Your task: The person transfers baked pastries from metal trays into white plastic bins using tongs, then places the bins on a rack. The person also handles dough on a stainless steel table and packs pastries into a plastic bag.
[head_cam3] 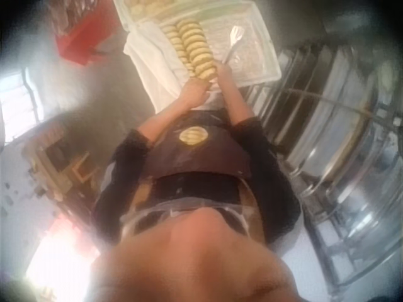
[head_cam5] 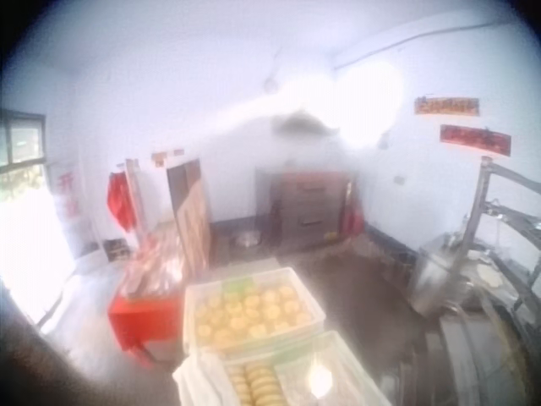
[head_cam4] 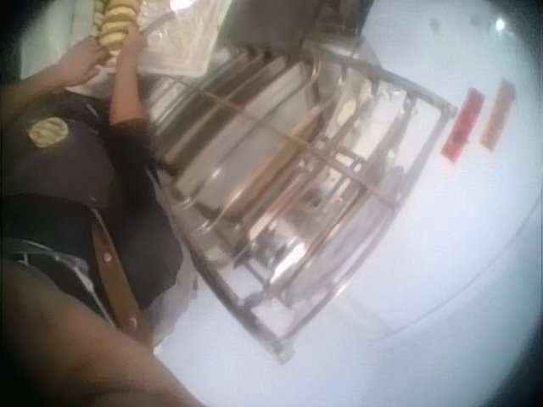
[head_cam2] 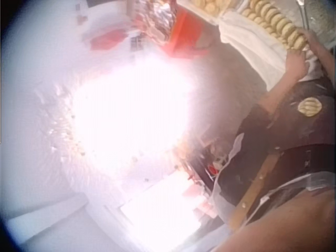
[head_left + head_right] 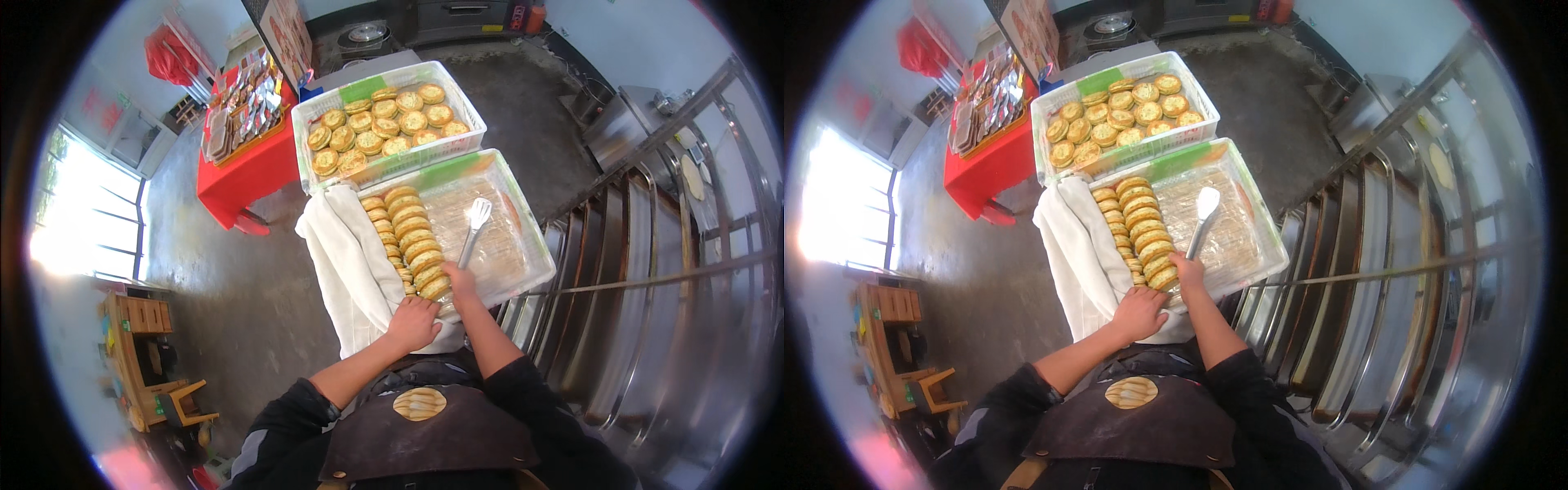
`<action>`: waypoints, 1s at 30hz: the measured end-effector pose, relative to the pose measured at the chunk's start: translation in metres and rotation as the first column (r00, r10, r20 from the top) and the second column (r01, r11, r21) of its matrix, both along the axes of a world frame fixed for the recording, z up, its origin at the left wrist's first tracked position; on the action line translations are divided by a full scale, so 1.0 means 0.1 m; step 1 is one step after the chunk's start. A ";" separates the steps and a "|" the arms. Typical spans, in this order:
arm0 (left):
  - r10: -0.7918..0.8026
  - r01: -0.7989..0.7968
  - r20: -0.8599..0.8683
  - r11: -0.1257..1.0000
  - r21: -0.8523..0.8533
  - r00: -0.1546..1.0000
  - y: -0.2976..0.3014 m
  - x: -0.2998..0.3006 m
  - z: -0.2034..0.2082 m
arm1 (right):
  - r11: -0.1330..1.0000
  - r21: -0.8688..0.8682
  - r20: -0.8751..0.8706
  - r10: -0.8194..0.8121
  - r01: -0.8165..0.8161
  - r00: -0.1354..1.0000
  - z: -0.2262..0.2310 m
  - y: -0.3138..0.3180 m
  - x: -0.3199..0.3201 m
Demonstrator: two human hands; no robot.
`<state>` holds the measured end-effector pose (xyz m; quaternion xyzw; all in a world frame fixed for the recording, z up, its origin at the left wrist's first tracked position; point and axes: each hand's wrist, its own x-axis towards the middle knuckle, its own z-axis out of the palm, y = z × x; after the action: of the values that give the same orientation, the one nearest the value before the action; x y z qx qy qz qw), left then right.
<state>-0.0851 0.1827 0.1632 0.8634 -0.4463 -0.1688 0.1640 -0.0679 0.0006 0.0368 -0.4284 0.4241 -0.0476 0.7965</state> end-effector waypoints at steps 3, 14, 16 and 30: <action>-0.003 0.003 0.044 1.000 0.016 0.999 0.03 -0.03 0.03 | 0.720 -0.674 -0.253 -0.013 -0.166 0.967 0.34 0.06 -0.05; -0.015 0.041 0.067 0.908 -0.418 0.998 0.39 -0.68 0.42 | 0.739 -0.648 0.332 0.056 0.185 0.941 1.71 0.77 -1.61; -0.061 0.096 0.085 0.863 -0.496 0.994 0.56 -0.93 0.37 | 0.721 -0.693 0.135 0.099 0.023 0.986 1.84 0.85 -1.94; -0.157 0.357 -0.388 0.774 0.523 0.908 0.72 -2.77 -1.50 | 0.326 -0.772 -0.475 0.276 -0.546 0.836 0.92 -0.31 -6.59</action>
<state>-0.3616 0.2546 0.0135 0.7616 -0.4552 -0.4570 -0.0627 -0.7270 -0.0302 0.1285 -0.8742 0.3097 0.0000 0.3740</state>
